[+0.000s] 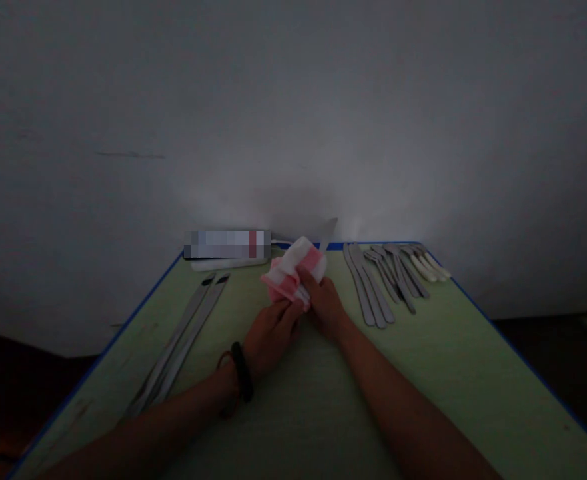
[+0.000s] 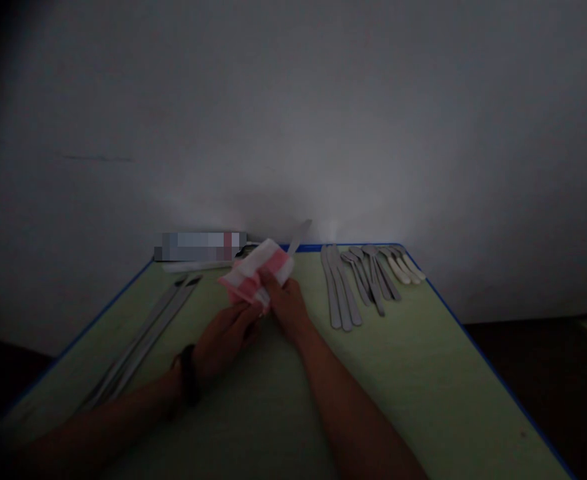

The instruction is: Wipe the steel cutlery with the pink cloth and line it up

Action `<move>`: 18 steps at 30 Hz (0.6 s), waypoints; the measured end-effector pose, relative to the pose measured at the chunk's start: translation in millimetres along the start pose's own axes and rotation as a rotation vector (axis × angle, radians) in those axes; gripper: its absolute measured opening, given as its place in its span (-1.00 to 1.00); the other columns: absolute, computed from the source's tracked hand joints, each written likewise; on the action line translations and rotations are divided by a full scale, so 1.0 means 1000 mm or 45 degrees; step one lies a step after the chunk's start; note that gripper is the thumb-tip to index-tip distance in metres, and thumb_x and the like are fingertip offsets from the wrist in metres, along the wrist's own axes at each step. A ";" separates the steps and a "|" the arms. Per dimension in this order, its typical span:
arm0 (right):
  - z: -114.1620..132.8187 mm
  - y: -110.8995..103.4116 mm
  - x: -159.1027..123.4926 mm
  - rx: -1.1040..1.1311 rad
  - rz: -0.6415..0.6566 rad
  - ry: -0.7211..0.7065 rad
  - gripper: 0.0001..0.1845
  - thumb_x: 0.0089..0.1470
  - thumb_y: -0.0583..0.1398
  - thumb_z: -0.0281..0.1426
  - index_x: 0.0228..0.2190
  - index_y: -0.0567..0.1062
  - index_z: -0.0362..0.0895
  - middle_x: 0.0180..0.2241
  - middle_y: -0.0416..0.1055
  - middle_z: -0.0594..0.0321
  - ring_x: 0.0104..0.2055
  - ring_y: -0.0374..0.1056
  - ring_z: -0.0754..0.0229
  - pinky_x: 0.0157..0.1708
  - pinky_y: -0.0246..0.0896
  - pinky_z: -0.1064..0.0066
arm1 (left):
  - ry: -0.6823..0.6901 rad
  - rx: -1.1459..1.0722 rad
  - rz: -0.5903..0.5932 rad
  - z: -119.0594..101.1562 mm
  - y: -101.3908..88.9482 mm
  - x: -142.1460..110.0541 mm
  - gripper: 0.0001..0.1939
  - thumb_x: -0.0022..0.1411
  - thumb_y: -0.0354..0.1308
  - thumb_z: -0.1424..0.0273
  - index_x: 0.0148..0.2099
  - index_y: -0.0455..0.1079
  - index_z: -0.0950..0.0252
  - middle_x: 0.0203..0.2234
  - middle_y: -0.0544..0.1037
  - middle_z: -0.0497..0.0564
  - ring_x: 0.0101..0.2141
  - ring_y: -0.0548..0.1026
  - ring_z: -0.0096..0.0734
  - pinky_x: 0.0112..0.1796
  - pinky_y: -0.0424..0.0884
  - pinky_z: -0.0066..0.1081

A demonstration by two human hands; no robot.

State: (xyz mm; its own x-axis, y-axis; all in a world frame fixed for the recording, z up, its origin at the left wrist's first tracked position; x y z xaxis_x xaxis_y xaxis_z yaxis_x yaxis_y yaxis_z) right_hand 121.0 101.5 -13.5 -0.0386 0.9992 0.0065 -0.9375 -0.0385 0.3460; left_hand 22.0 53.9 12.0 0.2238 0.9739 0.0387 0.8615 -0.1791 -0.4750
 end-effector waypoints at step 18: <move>-0.001 -0.007 0.008 0.417 -0.271 0.204 -0.58 -0.13 0.22 -0.03 -0.58 0.33 -0.14 -0.69 0.19 0.41 -0.65 0.09 0.37 -0.64 -0.01 0.50 | 0.149 -0.041 0.212 -0.007 0.002 -0.009 -0.64 0.23 -0.06 0.17 -0.52 0.20 0.28 -0.71 0.22 -0.17 -0.65 0.19 -0.56 -0.60 0.12 -0.53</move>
State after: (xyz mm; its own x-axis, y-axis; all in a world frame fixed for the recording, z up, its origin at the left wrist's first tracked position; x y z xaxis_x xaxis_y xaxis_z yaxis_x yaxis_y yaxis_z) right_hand 127.0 109.3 -16.8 0.0669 0.9699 -0.2342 -0.7717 0.1991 0.6040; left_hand 24.4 44.3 16.9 0.4145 0.9078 0.0647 0.8218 -0.3428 -0.4551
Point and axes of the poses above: each hand's wrist, its own x-axis towards the middle knuckle, its own y-axis out of the palm, z = x × y, the point moved 4 cm from there along x, towards the middle knuckle
